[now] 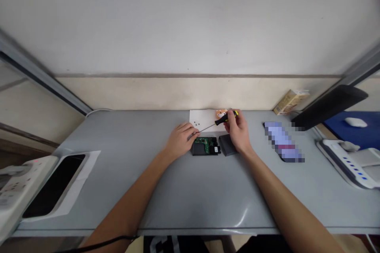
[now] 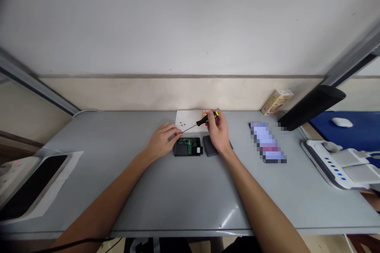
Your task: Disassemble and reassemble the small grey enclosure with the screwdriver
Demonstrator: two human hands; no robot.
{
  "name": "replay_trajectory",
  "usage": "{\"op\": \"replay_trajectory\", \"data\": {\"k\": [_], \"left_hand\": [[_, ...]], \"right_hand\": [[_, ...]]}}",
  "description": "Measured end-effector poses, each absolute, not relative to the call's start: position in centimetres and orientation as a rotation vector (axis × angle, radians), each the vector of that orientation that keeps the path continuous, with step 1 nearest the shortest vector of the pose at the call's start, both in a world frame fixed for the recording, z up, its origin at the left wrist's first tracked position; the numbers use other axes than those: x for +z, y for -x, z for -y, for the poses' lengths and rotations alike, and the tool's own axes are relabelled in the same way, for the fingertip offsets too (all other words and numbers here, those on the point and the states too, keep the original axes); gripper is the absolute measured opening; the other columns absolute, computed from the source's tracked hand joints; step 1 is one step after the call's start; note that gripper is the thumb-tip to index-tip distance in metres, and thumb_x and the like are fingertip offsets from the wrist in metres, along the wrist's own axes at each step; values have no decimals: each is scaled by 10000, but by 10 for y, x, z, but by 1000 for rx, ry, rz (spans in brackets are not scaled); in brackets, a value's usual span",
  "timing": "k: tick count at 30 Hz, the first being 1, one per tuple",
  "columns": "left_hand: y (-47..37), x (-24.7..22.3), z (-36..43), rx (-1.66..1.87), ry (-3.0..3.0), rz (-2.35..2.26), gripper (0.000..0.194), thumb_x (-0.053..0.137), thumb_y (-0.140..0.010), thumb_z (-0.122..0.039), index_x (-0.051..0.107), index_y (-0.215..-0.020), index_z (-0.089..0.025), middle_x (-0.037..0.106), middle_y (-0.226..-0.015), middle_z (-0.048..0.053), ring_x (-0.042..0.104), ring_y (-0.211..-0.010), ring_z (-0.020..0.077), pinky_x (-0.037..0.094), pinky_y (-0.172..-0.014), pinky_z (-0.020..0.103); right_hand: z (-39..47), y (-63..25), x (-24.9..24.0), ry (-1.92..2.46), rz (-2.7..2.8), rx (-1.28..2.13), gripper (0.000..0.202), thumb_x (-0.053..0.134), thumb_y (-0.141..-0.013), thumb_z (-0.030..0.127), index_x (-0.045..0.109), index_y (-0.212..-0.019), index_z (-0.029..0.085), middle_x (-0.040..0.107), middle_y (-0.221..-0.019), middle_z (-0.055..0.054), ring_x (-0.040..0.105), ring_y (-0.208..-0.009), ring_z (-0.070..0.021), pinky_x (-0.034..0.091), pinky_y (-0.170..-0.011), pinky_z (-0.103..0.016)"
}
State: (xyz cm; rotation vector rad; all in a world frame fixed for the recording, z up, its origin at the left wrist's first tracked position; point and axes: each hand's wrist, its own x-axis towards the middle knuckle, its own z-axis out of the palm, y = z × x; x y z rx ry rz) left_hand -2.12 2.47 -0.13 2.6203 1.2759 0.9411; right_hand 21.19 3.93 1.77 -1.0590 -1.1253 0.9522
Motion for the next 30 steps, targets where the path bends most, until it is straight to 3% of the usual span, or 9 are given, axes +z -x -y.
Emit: {"op": "replay_trajectory", "data": {"k": [3, 6, 10, 15, 30], "left_hand": [[21, 3, -21, 872, -2657, -1289, 213, 544, -1031, -355, 691, -1059, -203, 717, -981, 57, 631, -962, 224, 475, -882, 381], [23, 3, -20, 799, -2550, -1344, 241, 464, -1045, -294, 654, -1163, -204, 719, -1027, 59, 647, -978, 222, 473, -921, 385], [29, 0, -21, 686, -2357, -1446, 298, 354, -1015, -180, 634, -1114, -212, 700, -872, 24, 642, -793, 199, 485, -782, 340], [31, 2, -21, 603, -2326, -1336, 308, 354, -967, -140, 643, -1035, -222, 726, -995, 23, 658, -886, 189, 483, -814, 314], [27, -2, -21, 630, -2353, -1286, 290, 424, -934, -144, 693, -987, -239, 736, -997, 5, 658, -872, 172, 481, -812, 288]], "right_hand": [[-36, -213, 21, 1024, 1199, 923, 339, 574, -946, 581, 601, -993, 246, 570, -807, 15, 527, -657, -109, 469, -609, -236], [-36, -212, 19, 1030, 1260, 881, 327, 580, -952, 564, 609, -1016, 244, 568, -813, 14, 513, -681, -112, 478, -639, -243], [-38, -211, 13, 1072, 1303, 857, 336, 575, -953, 565, 613, -1012, 236, 582, -822, 9, 506, -678, -118, 474, -637, -256], [-39, -212, 12, 1088, 1340, 836, 342, 554, -966, 557, 621, -1027, 227, 601, -830, -2, 512, -670, -126, 468, -635, -268], [-28, -205, 27, 1120, 1566, 718, 285, 573, -968, 512, 604, -1024, 235, 576, -774, 12, 475, -614, -126, 388, -597, -286]]}}
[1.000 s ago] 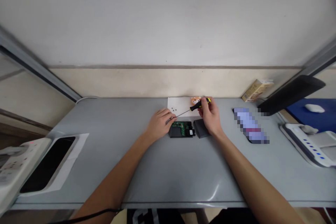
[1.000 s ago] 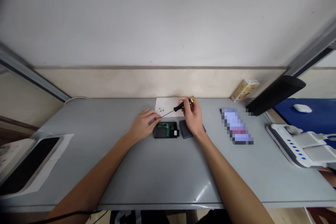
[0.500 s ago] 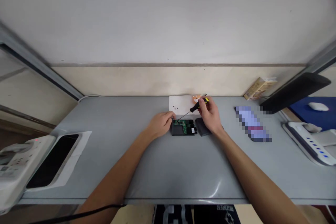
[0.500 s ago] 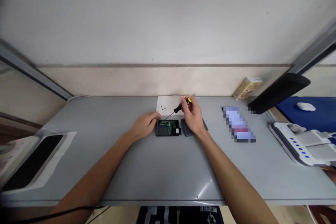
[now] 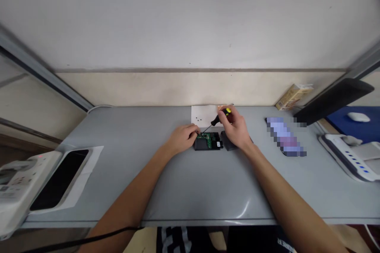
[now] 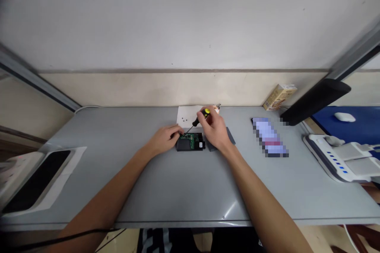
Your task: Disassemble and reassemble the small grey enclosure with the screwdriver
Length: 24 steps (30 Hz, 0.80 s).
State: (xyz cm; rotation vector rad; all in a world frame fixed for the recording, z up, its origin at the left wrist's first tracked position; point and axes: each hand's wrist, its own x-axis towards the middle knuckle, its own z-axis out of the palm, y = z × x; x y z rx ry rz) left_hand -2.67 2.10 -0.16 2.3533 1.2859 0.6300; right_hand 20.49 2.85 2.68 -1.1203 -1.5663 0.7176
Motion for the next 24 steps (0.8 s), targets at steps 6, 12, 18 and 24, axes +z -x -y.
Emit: {"op": "replay_trajectory", "data": {"k": [6, 12, 18, 24], "left_hand": [[27, -2, -22, 644, -2344, -1278, 295, 415, -939, -149, 694, -989, -231, 734, -1011, 10, 661, -882, 178, 487, -840, 301], [27, -4, -23, 646, -2339, -1267, 281, 411, -941, -150, 680, -962, -229, 722, -1013, 11, 649, -884, 175, 483, -832, 298], [27, -2, -23, 604, -2349, -1271, 277, 413, -947, -159, 680, -976, -224, 709, -971, 21, 633, -856, 177, 471, -810, 303], [27, -1, -24, 614, -2351, -1262, 286, 413, -942, -139, 685, -984, -217, 710, -986, 25, 632, -849, 172, 476, -816, 299]], "right_hand": [[-27, -184, 58, 1041, 1799, 733, 259, 560, -979, 492, 580, -950, 236, 541, -720, 22, 462, -628, -129, 373, -606, -286], [-34, -175, 73, 996, 1945, 766, 242, 562, -980, 474, 538, -915, 243, 514, -679, 44, 406, -598, -118, 332, -582, -282], [-36, -177, 55, 1127, 1708, 655, 298, 595, -950, 455, 435, -817, 242, 416, -609, 63, 375, -575, -118, 304, -575, -291], [-40, -165, 41, 918, 1426, 746, 193, 562, -966, 422, 508, -909, 246, 535, -818, 3, 502, -714, -142, 439, -691, -304]]}}
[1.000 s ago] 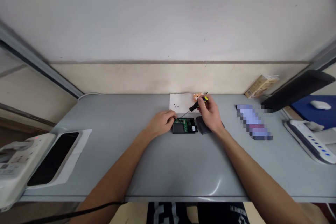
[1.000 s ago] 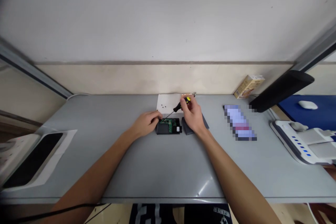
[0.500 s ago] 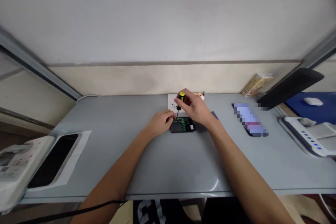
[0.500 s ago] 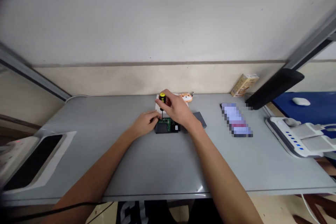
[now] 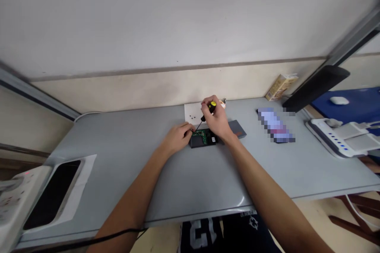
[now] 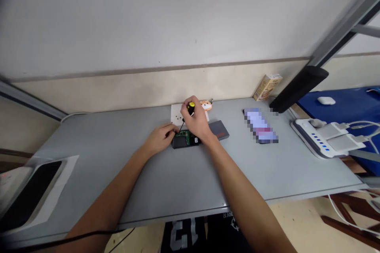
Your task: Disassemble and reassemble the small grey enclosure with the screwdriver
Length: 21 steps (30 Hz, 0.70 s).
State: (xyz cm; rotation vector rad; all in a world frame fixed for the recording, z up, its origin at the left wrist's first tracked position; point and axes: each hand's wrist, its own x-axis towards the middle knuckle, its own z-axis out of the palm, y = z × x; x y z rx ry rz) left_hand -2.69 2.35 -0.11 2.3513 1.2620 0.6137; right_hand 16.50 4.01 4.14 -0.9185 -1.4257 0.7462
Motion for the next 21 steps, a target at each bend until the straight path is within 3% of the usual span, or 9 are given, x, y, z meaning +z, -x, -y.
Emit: {"op": "replay_trajectory", "data": {"k": [2, 4, 9, 12, 15, 18, 21], "left_hand": [[27, -2, -24, 613, -2362, -1265, 283, 419, -941, -136, 687, -983, -219, 708, -979, 24, 631, -853, 173, 476, -823, 297], [27, -2, -24, 615, -2365, -1269, 279, 424, -945, -142, 689, -982, -221, 708, -973, 22, 631, -850, 173, 476, -825, 295], [27, 0, -23, 615, -2336, -1250, 292, 417, -953, -152, 698, -1003, -216, 713, -996, 28, 642, -854, 173, 480, -816, 286], [26, -1, -23, 608, -2340, -1251, 291, 414, -954, -155, 695, -1005, -213, 708, -996, 31, 642, -865, 179, 478, -813, 290], [26, -3, -24, 617, -2356, -1245, 288, 406, -964, -161, 686, -1005, -213, 698, -986, 30, 640, -875, 182, 477, -827, 298], [26, -4, -24, 610, -2362, -1258, 289, 402, -969, -163, 681, -1020, -220, 706, -1000, 29, 644, -894, 188, 479, -842, 306], [26, -3, -23, 598, -2364, -1286, 273, 414, -967, -174, 679, -1014, -221, 710, -1006, 34, 645, -895, 191, 481, -838, 309]], "right_hand": [[-39, -159, 41, 789, 1338, 912, 221, 549, -977, 471, 538, -1058, 265, 577, -881, -10, 558, -739, -145, 480, -714, -313], [-37, -155, 41, 737, 1274, 1032, 285, 554, -971, 529, 540, -1119, 285, 540, -784, 20, 529, -635, -130, 469, -634, -298], [-34, -149, 40, 745, 1208, 1022, 326, 644, -909, 584, 566, -957, 271, 417, -706, 45, 412, -555, -104, 371, -527, -273], [-34, -148, 41, 709, 1194, 1092, 374, 569, -931, 643, 578, -1023, 281, 397, -691, 44, 393, -563, -117, 373, -543, -281], [-33, -151, 45, 658, 1162, 1230, 466, 435, -970, 681, 601, -1147, 283, 436, -714, 25, 451, -609, -138, 423, -597, -297], [-31, -154, 47, 641, 1150, 1285, 388, 569, -926, 638, 617, -1024, 265, 544, -821, 0, 558, -718, -141, 475, -673, -298], [-31, -155, 45, 651, 1165, 1260, 390, 696, -855, 607, 540, -905, 254, 615, -888, -3, 597, -732, -134, 490, -673, -296]]}}
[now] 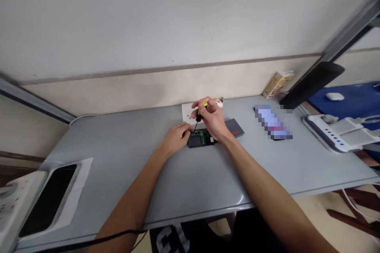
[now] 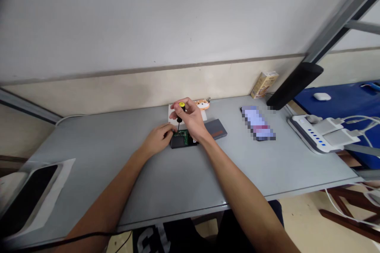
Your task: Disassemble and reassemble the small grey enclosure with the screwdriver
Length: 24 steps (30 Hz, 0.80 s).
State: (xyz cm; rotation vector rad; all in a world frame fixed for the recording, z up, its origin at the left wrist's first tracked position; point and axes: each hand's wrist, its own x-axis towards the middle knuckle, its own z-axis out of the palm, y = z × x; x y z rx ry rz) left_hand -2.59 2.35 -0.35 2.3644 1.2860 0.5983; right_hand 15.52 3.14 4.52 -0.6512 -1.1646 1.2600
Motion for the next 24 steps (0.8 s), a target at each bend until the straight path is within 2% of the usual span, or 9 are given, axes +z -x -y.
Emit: {"op": "replay_trajectory", "data": {"k": [2, 5, 7, 10, 12, 15, 17, 21, 24], "left_hand": [[26, -3, -23, 592, -2369, -1292, 267, 416, -966, -175, 675, -1003, -221, 709, -1005, 35, 646, -885, 189, 482, -830, 307], [24, 0, -21, 573, -2373, -1327, 261, 414, -966, -170, 666, -1000, -230, 716, -998, 31, 652, -876, 193, 480, -813, 310], [21, 3, -18, 553, -2383, -1355, 246, 417, -966, -174, 653, -1002, -235, 719, -950, 28, 652, -837, 199, 474, -779, 317], [15, 7, -12, 508, -2429, -1406, 157, 492, -925, -188, 618, -1005, -236, 688, -823, 20, 626, -737, 207, 444, -703, 324], [11, 9, -9, 477, -2447, -1450, 148, 561, -868, -191, 595, -1004, -235, 667, -786, 16, 607, -701, 210, 420, -666, 327], [8, 9, -7, 482, -2394, -1512, 178, 589, -822, -185, 571, -992, -235, 662, -797, 17, 596, -694, 207, 397, -638, 322], [7, 9, -7, 498, -2333, -1540, 175, 588, -807, -179, 562, -972, -233, 648, -777, 9, 585, -682, 198, 384, -620, 311], [8, 8, -9, 522, -2250, -1542, 114, 559, -822, -185, 561, -926, -231, 622, -724, -13, 561, -647, 172, 364, -597, 293], [8, 7, -10, 536, -2225, -1528, 68, 531, -851, -196, 564, -901, -228, 626, -726, -14, 563, -649, 167, 367, -594, 291]], "right_hand": [[-33, -154, 43, 635, 1163, 1227, 408, 703, -853, 606, 486, -893, 263, 591, -780, 26, 564, -664, -126, 467, -628, -287], [-35, -150, 40, 603, 1127, 1198, 409, 680, -871, 617, 459, -881, 273, 462, -650, 63, 454, -587, -120, 410, -580, -279], [-35, -150, 41, 592, 1115, 1226, 397, 597, -910, 656, 514, -905, 268, 430, -660, 50, 416, -586, -125, 396, -579, -289], [-32, -153, 45, 560, 1121, 1314, 441, 460, -972, 664, 617, -1033, 256, 465, -733, 13, 458, -642, -140, 421, -620, -305], [-30, -154, 47, 557, 1136, 1325, 409, 495, -968, 639, 627, -1029, 256, 516, -797, -4, 504, -703, -145, 450, -668, -306], [-30, -154, 45, 583, 1151, 1277, 369, 589, -931, 618, 559, -888, 252, 573, -849, -10, 550, -759, -144, 478, -727, -309], [-32, -152, 42, 598, 1146, 1253, 404, 603, -914, 639, 493, -840, 257, 538, -777, 10, 525, -700, -137, 468, -680, -304], [-34, -149, 39, 618, 1138, 1236, 485, 589, -872, 728, 449, -826, 266, 365, -658, 49, 367, -573, -122, 382, -547, -277], [-34, -149, 42, 626, 1118, 1286, 499, 474, -914, 757, 543, -928, 263, 414, -701, 21, 405, -594, -133, 407, -558, -291]]}}
